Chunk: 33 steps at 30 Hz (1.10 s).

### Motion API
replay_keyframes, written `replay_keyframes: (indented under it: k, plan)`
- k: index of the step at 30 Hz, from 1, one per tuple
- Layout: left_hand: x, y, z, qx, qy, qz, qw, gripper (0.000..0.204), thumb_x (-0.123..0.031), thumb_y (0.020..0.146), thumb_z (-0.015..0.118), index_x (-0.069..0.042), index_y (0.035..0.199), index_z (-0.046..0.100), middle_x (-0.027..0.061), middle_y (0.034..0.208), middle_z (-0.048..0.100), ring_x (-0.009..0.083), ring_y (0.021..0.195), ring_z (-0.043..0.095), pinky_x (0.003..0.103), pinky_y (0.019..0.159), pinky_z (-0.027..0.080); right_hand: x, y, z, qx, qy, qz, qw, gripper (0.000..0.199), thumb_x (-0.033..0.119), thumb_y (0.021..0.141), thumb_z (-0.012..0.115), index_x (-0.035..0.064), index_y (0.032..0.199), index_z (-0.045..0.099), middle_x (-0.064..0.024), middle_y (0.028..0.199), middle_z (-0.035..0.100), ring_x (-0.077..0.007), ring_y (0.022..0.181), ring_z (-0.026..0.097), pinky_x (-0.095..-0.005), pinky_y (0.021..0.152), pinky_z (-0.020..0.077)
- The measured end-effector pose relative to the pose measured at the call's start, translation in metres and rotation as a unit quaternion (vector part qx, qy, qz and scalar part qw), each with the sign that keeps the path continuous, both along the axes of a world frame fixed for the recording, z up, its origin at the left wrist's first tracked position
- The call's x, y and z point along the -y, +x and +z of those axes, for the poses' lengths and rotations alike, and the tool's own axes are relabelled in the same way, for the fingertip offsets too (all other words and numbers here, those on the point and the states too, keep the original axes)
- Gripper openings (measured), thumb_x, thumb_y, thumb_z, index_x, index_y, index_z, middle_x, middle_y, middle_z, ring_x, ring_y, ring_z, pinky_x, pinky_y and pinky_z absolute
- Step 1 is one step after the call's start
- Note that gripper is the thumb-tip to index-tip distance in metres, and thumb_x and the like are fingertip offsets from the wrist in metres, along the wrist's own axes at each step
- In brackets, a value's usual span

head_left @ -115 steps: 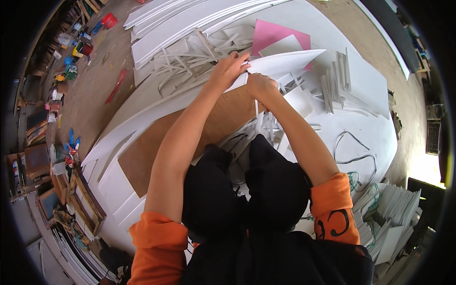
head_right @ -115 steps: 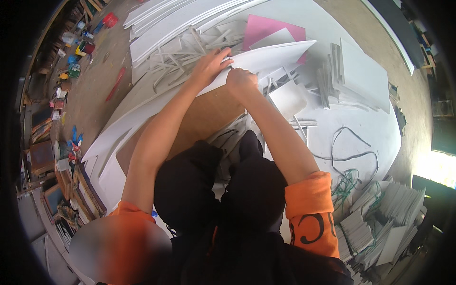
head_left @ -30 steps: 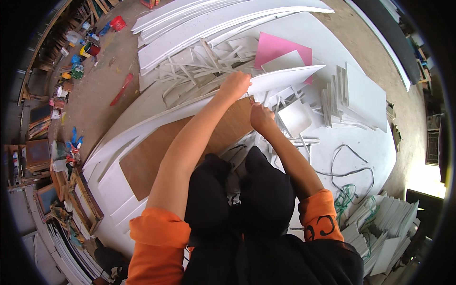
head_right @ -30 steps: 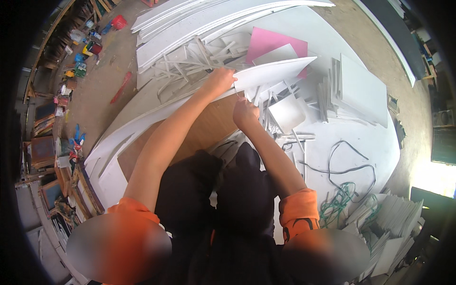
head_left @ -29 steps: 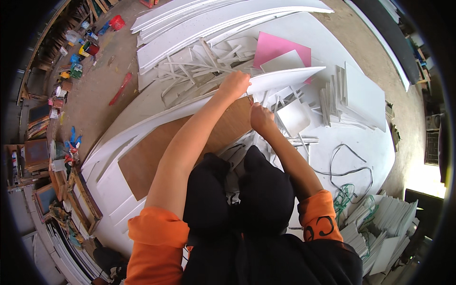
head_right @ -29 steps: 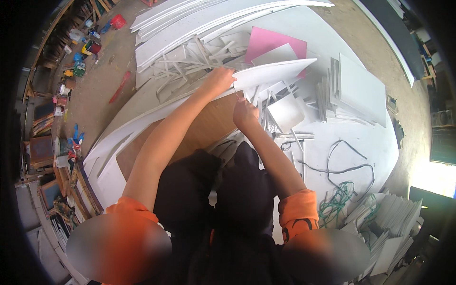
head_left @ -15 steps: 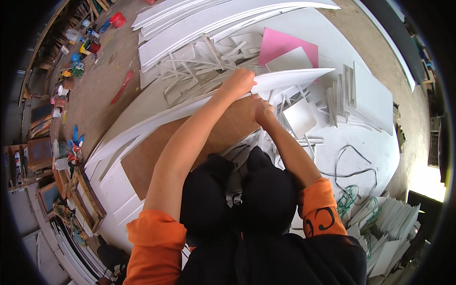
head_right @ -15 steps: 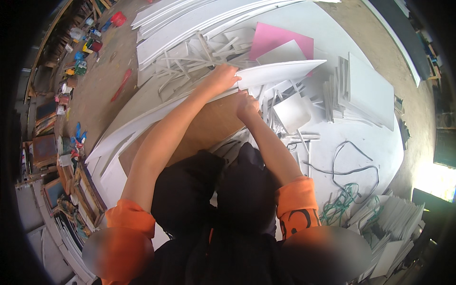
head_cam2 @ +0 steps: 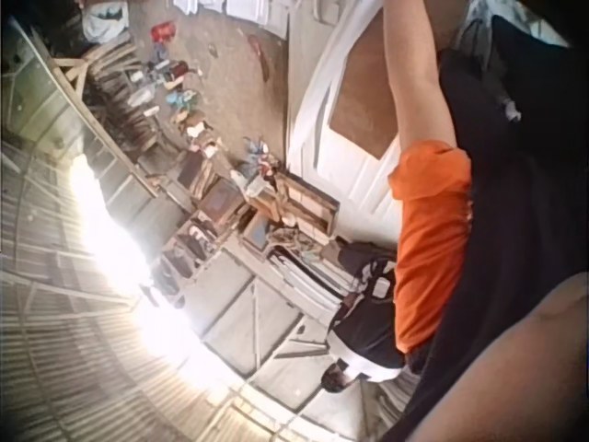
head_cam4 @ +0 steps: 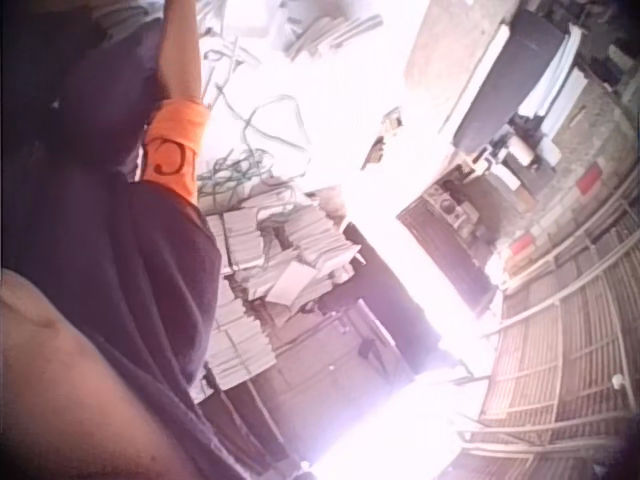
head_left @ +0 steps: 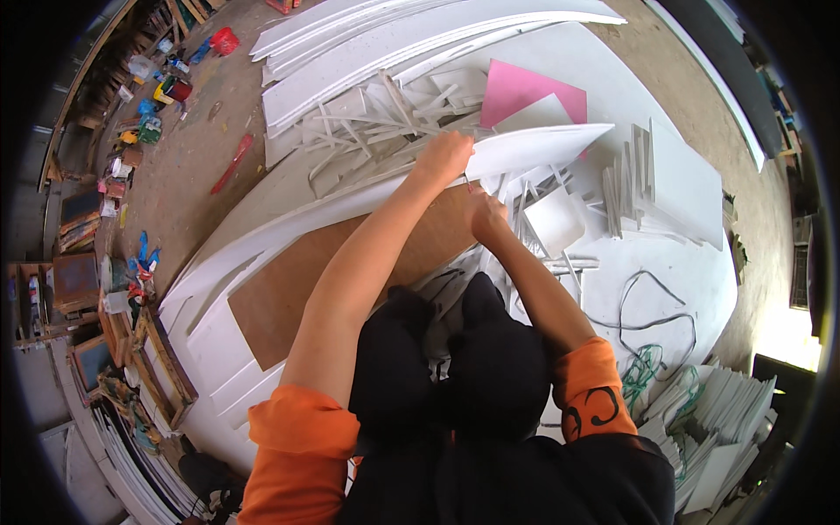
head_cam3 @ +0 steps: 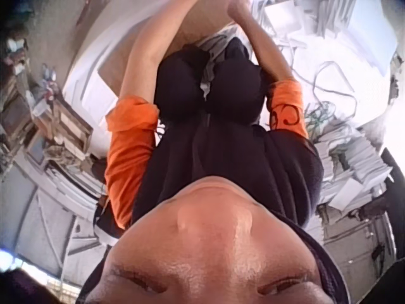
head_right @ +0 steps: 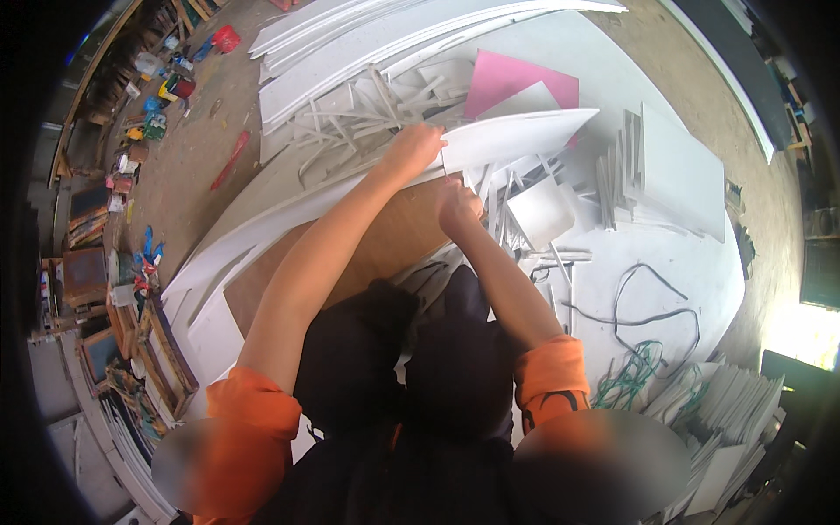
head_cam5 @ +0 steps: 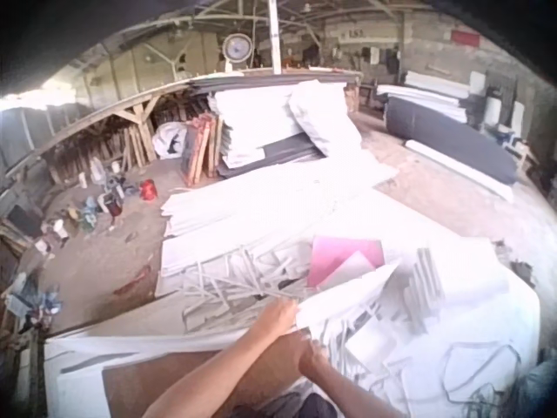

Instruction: The person sits on the floor and uses a utility knife to cut rectangular pieces from white foam sheets. They repeatedly score the foam along a straight line and snap off the cut sections, stacking the finished pieces on a pink sheet nearby.

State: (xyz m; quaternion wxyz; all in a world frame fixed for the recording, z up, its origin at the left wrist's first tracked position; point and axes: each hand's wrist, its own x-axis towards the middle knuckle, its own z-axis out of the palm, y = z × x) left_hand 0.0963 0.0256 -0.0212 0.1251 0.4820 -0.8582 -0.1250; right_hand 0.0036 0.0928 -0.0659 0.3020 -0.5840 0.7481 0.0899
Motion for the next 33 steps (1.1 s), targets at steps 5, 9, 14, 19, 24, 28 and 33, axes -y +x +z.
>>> replay_keyframes:
  k: [5, 9, 14, 19, 24, 28, 33]
  plan:
    - [0.001, -0.003, 0.006, 0.013, 0.026, 0.001, 1.000, 0.021, -0.020, 0.074, 0.061, 0.001, 0.075, 0.060, 0.0195, 0.069, 0.059, 0.0331, 0.070, 0.059, 0.040, 0.063, 0.048, -0.025, -0.008, 0.004, -0.014, -0.028, 0.015, 0.999, 0.029, 0.023, 0.090, 0.031, 0.0012, 0.098, 0.048, -0.0156, 0.091, 0.061, -0.0286, 0.085, 0.060, -0.0387, 0.068, 0.0475]
    - [0.003, 0.000, 0.005, -0.024, 0.038, -0.018, 0.999, 0.027, -0.022, 0.076, 0.060, 0.005, 0.076, 0.057, 0.0227, 0.068, 0.057, 0.0375, 0.071, 0.057, 0.042, 0.063, 0.046, -0.021, -0.004, 0.008, 0.002, -0.002, -0.010, 1.000, 0.022, 0.017, 0.086, 0.038, -0.0009, 0.097, 0.046, -0.0193, 0.093, 0.060, -0.0297, 0.088, 0.060, -0.0381, 0.075, 0.0474]
    - [0.006, -0.001, 0.010, -0.031, 0.072, -0.033, 0.996, 0.026, -0.020, 0.076, 0.061, 0.006, 0.078, 0.057, 0.0231, 0.070, 0.057, 0.0384, 0.072, 0.056, 0.041, 0.062, 0.046, -0.012, -0.005, -0.019, -0.022, -0.034, 0.031, 0.999, 0.021, 0.019, 0.087, 0.039, 0.0004, 0.096, 0.044, -0.0161, 0.084, 0.062, -0.0292, 0.076, 0.062, -0.0363, 0.059, 0.0497]
    - [0.010, 0.003, 0.007, -0.034, 0.063, -0.035, 0.997, 0.025, -0.019, 0.076, 0.060, 0.006, 0.076, 0.057, 0.0230, 0.068, 0.056, 0.0377, 0.071, 0.056, 0.042, 0.062, 0.045, -0.012, -0.005, -0.053, -0.028, -0.104, 0.032, 0.994, 0.014, 0.015, 0.084, 0.043, 0.0029, 0.092, 0.043, -0.0148, 0.074, 0.063, -0.0281, 0.068, 0.064, -0.0353, 0.052, 0.0504]
    - [0.019, 0.002, 0.008, -0.011, 0.074, -0.024, 0.997, 0.026, -0.021, 0.076, 0.060, 0.005, 0.075, 0.057, 0.0231, 0.069, 0.056, 0.0373, 0.070, 0.056, 0.042, 0.062, 0.045, -0.013, -0.006, -0.073, -0.053, -0.131, 0.039, 0.989, 0.010, 0.015, 0.084, 0.043, 0.0048, 0.087, 0.041, -0.0145, 0.067, 0.062, -0.0267, 0.064, 0.064, -0.0350, 0.052, 0.0507]
    - [0.024, 0.003, 0.007, -0.011, 0.071, -0.020, 0.997, 0.026, -0.021, 0.077, 0.059, 0.005, 0.075, 0.057, 0.0227, 0.068, 0.056, 0.0375, 0.070, 0.056, 0.042, 0.063, 0.045, -0.017, -0.009, -0.083, -0.081, -0.199, 0.077, 0.974, 0.011, 0.016, 0.084, 0.044, 0.0056, 0.084, 0.041, -0.0109, 0.057, 0.061, -0.0247, 0.055, 0.063, -0.0349, 0.046, 0.0501]
    - [0.026, 0.002, 0.003, -0.025, 0.057, -0.022, 0.998, 0.027, -0.021, 0.077, 0.059, 0.006, 0.075, 0.057, 0.0225, 0.068, 0.057, 0.0376, 0.070, 0.056, 0.042, 0.064, 0.044, -0.010, -0.014, -0.090, -0.077, -0.206, 0.070, 0.973, 0.012, 0.018, 0.083, 0.045, 0.0057, 0.083, 0.042, -0.0103, 0.056, 0.060, -0.0247, 0.054, 0.062, -0.0349, 0.045, 0.0499]
